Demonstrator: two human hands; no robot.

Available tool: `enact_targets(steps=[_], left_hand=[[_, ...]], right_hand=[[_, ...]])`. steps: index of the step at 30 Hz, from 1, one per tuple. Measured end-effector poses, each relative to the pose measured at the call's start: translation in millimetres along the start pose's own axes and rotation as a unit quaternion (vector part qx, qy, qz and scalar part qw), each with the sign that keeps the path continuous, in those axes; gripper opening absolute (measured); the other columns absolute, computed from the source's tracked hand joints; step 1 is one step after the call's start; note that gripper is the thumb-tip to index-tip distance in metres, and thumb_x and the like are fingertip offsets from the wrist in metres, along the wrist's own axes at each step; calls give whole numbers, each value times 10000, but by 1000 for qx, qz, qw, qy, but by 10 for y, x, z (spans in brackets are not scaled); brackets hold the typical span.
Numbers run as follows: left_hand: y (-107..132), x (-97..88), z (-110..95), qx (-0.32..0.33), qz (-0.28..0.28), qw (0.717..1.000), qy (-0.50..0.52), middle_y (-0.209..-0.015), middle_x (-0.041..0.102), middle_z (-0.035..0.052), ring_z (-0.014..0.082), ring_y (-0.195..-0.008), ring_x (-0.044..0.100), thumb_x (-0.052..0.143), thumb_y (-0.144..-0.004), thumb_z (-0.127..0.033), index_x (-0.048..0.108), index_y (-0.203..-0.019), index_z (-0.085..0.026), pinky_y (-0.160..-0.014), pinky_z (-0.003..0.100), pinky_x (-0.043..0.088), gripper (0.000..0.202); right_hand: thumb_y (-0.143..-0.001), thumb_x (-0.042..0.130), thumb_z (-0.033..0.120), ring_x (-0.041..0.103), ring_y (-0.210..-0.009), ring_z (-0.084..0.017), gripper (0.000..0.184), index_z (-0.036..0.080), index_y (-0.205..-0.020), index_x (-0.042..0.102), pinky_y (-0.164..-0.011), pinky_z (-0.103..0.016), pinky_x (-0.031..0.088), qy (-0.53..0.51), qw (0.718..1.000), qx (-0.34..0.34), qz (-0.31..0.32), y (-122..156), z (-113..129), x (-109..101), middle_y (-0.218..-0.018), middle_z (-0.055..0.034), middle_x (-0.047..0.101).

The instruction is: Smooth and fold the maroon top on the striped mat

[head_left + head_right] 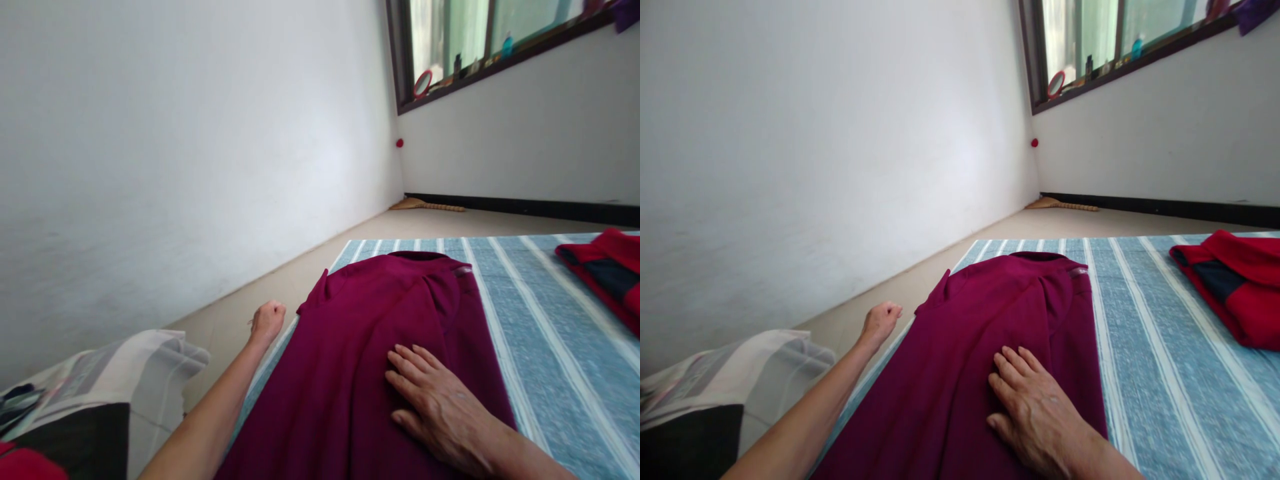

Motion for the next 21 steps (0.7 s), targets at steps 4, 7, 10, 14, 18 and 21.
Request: enact_targets(steps=[4, 7, 10, 14, 18, 21], left_hand=[[111, -5, 321, -19, 14, 999, -39, -542, 574, 3, 172, -619, 562, 440, -749, -276, 521, -543, -202, -553, 237, 334, 233], [209, 15, 476, -18, 35, 998, -54, -520, 546, -6, 167, -596, 548, 425, -754, -273, 516, -555, -204, -552, 235, 331, 230], [316, -15, 604, -16, 48, 996, -67, -501, 510, -11, 167, -580, 531, 419, -762, -289, 476, -535, -209, -550, 238, 328, 247], [466, -112, 764, -17, 53, 995, -78, -531, 510, -11, 171, -605, 530, 411, -771, -304, 451, -549, -215, -568, 239, 337, 242], [627, -135, 922, -22, 73, 994, -75, -550, 534, -11, 170, -617, 544, 405, -761, -279, 468, -576, -215, -570, 233, 353, 206], [759, -111, 1025, -25, 89, 993, -69, -521, 515, -13, 170, -589, 542, 387, -776, -292, 448, -557, -218, -551, 236, 362, 239]], right_hand=[[-938, 445, 411, 309, -1356, -293, 453, 197, -1334, 507, -1114, -518, 253, 4, 1000, -1, -5, 2, 13, -13, -1441, -105, 413], [-939, 449, 406, 319, -1352, -293, 449, 193, -1329, 513, -1110, -516, 260, 11, 1000, -1, -15, 16, 4, -7, -1436, -108, 420], [-936, 459, 409, 330, -1346, -298, 445, 194, -1320, 523, -1101, -523, 271, 17, 999, -3, -27, 35, -12, 10, -1432, -111, 427], [-929, 477, 399, 342, -1339, -297, 435, 198, -1311, 530, -1101, -524, 270, 14, 999, -8, -44, 55, -16, 5, -1416, -111, 449], [-924, 484, 379, 354, -1334, -289, 421, 201, -1302, 537, -1097, -513, 282, 23, 999, -13, -48, 62, -2, 5, -1410, -106, 459], [-924, 486, 379, 367, -1326, -286, 417, 202, -1297, 541, -1094, -508, 287, 22, 998, -16, -60, 65, -1, 0, -1401, -106, 469]])
Point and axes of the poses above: each hand's wrist, its own y-axis away from the middle knuckle, its own x-axis out of the palm, z = x × y, the point moved 10 cm from there along -y, towards the middle knuckle
